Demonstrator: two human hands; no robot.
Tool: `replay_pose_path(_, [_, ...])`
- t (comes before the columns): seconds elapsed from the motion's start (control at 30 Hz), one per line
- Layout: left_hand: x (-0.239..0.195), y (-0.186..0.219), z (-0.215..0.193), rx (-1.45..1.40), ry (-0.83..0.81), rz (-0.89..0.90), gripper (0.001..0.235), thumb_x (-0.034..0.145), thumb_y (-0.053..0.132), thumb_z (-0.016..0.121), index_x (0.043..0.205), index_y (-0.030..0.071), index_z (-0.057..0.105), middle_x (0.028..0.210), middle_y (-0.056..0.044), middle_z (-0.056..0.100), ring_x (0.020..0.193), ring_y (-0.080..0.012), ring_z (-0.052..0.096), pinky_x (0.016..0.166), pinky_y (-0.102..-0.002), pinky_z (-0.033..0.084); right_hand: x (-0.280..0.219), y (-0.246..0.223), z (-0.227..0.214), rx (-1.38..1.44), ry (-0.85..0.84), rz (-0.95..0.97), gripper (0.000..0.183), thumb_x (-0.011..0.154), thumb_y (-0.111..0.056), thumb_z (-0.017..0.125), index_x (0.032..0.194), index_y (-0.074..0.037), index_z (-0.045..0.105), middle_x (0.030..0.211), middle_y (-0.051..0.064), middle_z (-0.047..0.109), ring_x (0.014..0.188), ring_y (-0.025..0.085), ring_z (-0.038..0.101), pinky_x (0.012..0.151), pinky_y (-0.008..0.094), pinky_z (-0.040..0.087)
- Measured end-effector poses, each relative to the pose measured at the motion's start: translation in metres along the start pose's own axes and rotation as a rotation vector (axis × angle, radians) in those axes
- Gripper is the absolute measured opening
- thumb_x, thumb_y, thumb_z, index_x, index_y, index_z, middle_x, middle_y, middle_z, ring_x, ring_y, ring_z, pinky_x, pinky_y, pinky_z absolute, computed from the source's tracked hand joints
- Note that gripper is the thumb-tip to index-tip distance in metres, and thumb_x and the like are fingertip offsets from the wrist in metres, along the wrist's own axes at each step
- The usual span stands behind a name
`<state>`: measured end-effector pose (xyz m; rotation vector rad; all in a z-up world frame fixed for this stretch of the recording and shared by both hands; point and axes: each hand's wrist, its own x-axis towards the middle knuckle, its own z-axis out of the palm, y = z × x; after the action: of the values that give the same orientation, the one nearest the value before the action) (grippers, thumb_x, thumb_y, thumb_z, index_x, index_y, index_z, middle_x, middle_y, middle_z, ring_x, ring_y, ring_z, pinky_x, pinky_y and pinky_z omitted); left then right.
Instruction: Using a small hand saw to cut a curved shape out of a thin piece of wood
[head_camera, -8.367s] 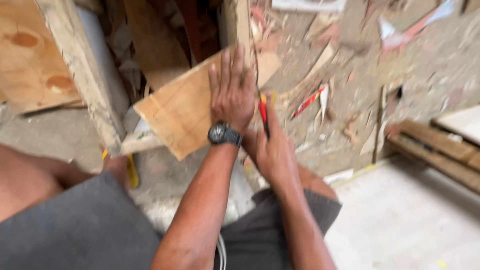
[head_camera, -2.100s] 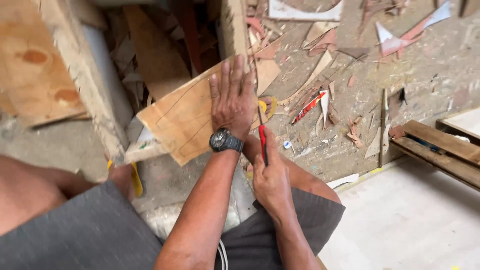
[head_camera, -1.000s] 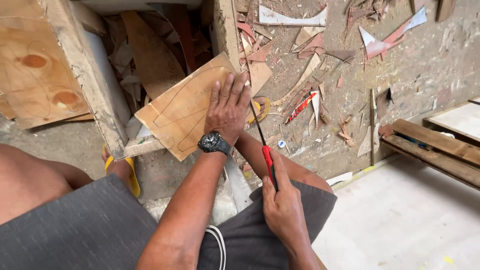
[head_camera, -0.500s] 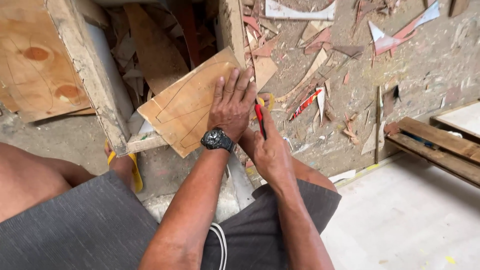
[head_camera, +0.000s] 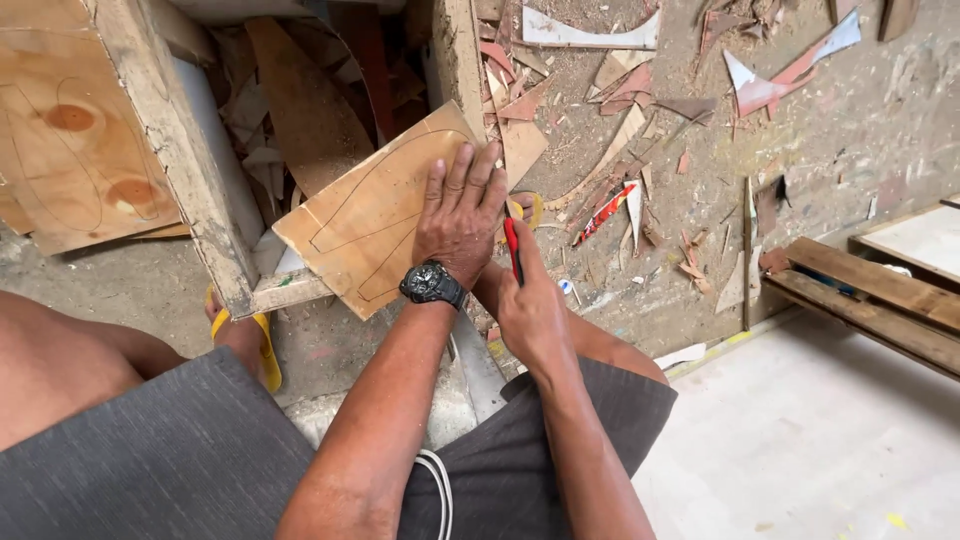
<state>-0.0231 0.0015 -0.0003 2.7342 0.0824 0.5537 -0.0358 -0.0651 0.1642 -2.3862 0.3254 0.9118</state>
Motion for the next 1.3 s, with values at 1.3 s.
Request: replay_pose_path(1.3, [0.009,0.003,-0.013,-0.058,-0.03,-0.027,0.024,0.104,0.024,0.058,0.126,0.018,0.065,0.16,-0.003,0.044,0.149,-0.028,0.039,0.124,-0.051,0.025,-0.034,-0.049,-0.026,-0.102,-0.055,0.008,0.062,0.101,-0.015,0.039,0.161,-0.015,0.026,0.152,0.034,0.041,0.133,0.058,0.044,0.107,0.072,0.035])
